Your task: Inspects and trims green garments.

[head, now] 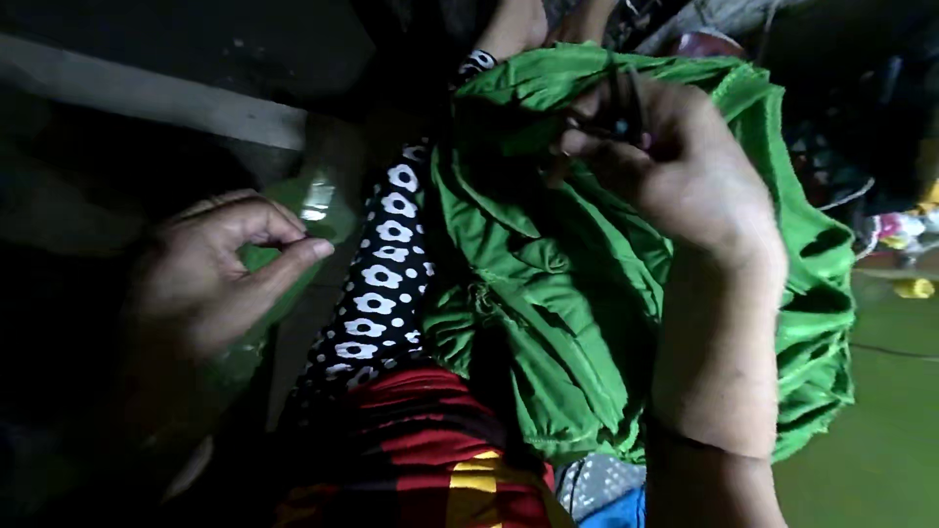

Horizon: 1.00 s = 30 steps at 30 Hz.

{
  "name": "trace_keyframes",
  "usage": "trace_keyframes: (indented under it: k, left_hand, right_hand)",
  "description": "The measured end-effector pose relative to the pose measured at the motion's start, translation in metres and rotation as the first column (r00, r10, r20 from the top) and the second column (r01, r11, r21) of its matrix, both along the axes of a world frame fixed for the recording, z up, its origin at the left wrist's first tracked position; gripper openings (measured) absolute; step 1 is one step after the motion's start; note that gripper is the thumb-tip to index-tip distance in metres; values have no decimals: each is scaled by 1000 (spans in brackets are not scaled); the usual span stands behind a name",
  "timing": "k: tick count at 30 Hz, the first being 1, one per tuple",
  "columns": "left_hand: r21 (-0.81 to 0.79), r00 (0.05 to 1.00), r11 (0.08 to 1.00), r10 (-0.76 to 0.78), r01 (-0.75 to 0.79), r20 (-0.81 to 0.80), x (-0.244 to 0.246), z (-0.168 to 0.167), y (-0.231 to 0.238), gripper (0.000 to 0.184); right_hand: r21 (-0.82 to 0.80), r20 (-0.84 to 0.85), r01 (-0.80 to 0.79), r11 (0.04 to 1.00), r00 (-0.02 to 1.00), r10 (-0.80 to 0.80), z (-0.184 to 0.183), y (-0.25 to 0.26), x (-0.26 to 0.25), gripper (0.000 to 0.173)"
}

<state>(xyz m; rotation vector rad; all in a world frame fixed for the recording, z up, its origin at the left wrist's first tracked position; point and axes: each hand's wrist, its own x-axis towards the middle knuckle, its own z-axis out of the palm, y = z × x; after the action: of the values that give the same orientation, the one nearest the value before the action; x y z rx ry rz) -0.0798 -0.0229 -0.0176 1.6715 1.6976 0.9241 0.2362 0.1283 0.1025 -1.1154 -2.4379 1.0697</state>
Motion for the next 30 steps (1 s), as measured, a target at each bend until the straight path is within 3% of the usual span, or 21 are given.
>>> trace_keyframes:
  k: [3, 6, 9, 12, 14, 17, 20, 23, 25, 28, 30]
  left_hand:
    - [227, 975, 966, -162, 125, 151, 36, 0, 19, 26]
    - [176, 941, 950, -290, 260, 175, 93, 2, 34, 31]
    - [204, 922, 921, -362, 330, 141, 141, -10, 48, 34]
    - [152, 932, 920, -363, 361, -16, 171, -10, 60, 47]
    - [96, 939, 934, -340, 344, -58, 180, -4, 68, 33]
    - [-7, 935, 937, -350, 350, -63, 181, 12, 71, 16]
    - [-32, 935, 935, -351, 353, 47, 178, 8, 74, 25]
    - [79, 902, 921, -390, 381, 187, 175, 3, 81, 30]
    - [199, 878, 891, -443, 408, 180, 173, 4, 84, 30]
    - [257, 863, 844, -501, 470, 68, 171, -3, 88, 26]
    - [193, 873, 858, -487, 476, 10, 174, -4, 88, 28]
  right_hand:
    - [29, 140, 80, 996, 987, -83, 7, -26, 46, 11]
    - [100, 311, 220, 970, 919, -241, -6, -68, 77, 19]
    - [235, 513, 394, 888, 726, -458, -19, -109, 89, 38]
    - [290, 646, 592, 752, 459, -610, -24, -136, 87, 32]
    - [334, 627, 652, 681, 385, -677, -28, -146, 89, 25]
    - [460, 440, 665, 588, 405, -802, -35, -158, 100, 20]
    - [578, 198, 685, 443, 409, -891, -35, -157, 109, 23]
    - [590, 7, 712, 380, 466, -885, -44, -143, 125, 26]
    - [501, -20, 735, 456, 537, -843, -46, -137, 137, 25]
    - [321, 122, 714, 623, 621, -775, -30, -146, 145, 25]
    - [327, 286, 700, 635, 567, -772, -25, -156, 141, 29]
